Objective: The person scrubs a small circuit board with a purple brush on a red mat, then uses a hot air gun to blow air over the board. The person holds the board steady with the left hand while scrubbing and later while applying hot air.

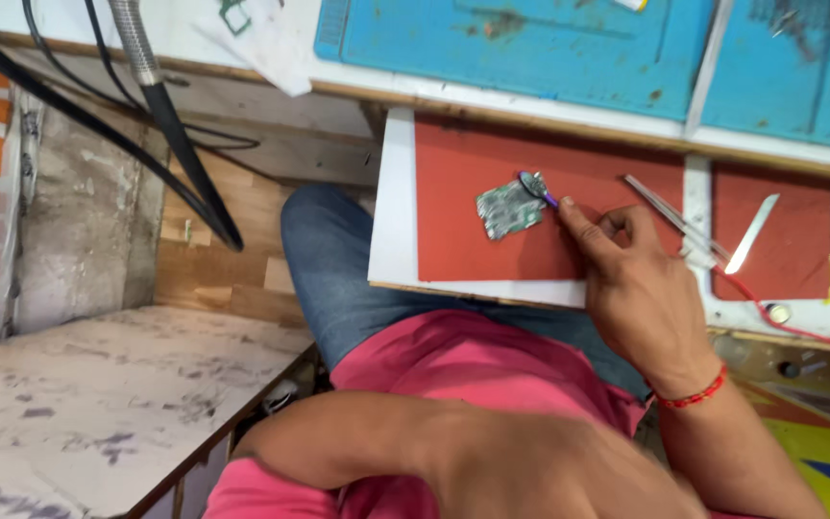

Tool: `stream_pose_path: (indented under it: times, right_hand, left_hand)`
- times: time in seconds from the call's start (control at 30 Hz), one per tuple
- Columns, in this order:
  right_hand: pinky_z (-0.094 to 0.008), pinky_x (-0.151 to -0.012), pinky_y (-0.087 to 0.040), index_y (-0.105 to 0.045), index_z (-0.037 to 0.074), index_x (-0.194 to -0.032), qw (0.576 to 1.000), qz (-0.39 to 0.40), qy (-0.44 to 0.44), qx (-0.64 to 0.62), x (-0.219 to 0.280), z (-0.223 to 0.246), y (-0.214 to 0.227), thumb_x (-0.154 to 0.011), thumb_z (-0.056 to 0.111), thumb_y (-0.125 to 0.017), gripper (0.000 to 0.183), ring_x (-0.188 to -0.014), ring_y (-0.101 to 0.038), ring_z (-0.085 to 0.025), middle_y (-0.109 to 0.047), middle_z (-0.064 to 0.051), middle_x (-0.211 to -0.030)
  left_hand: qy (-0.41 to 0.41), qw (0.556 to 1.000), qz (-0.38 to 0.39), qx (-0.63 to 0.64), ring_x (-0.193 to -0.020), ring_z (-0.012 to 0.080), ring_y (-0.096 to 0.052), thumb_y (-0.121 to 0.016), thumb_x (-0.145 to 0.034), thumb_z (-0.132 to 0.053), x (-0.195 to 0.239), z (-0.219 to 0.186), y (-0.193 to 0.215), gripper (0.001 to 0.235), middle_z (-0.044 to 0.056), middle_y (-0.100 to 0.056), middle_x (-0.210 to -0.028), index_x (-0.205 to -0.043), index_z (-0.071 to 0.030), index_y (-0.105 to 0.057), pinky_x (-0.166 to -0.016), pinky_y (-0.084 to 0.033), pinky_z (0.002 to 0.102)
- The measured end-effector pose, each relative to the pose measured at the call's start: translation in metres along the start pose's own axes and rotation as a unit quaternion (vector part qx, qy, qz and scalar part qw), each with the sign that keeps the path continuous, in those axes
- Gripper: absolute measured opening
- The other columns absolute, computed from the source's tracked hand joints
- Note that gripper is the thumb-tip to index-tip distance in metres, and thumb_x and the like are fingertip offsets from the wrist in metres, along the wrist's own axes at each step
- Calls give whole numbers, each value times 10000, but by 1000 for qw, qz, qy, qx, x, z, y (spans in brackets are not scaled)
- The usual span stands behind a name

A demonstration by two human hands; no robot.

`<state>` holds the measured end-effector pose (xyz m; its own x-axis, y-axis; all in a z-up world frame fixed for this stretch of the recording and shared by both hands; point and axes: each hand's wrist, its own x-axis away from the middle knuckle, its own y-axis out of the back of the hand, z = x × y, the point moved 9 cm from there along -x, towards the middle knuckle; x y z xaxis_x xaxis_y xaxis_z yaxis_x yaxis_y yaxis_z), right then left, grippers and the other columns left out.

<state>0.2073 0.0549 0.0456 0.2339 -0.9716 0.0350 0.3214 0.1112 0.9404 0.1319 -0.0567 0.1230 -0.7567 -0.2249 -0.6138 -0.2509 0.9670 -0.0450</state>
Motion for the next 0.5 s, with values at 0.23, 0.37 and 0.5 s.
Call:
stream_pose_path:
  times: [0.23, 0.37, 0.5]
  right_hand:
    - [-486, -563, -543, -616, 247, -1422, 997, 30, -50, 42, -8, -7, 7, -892, 45, -579, 568, -683, -667, -390, -637, -117, -1068]
    - [-473, -582, -555, -634, 261, -1384, 998, 50, 33, -21, -11, 11, -1, -857, 18, -550, 586, -656, -678, -351, -636, -107, -1043]
    - [-470, -561, -561, -627, 247, -1384, 999, 33, 23, 1, -8, 5, -1, -800, -16, -546, 646, -647, -673, -364, -636, -134, -1108]
  left_hand:
    - [219, 743, -301, -557, -1114, 346, -575, -897, -762, -447, 82, -2, 157, 547, 123, -627, -1129, -1075, -49, -689, -973, -501, 454]
    - [276, 683, -297, -608, -1216, 388, -493, -901, -733, -416, 76, 0, 176, 580, 161, -568, -1196, -1098, -32, -666, -1064, -419, 498]
    - [292, 676, -307, -602, -1249, 391, -466, -904, -741, -392, 85, 9, 179, 549, 150, -538, -1198, -1081, -45, -648, -1112, -392, 504]
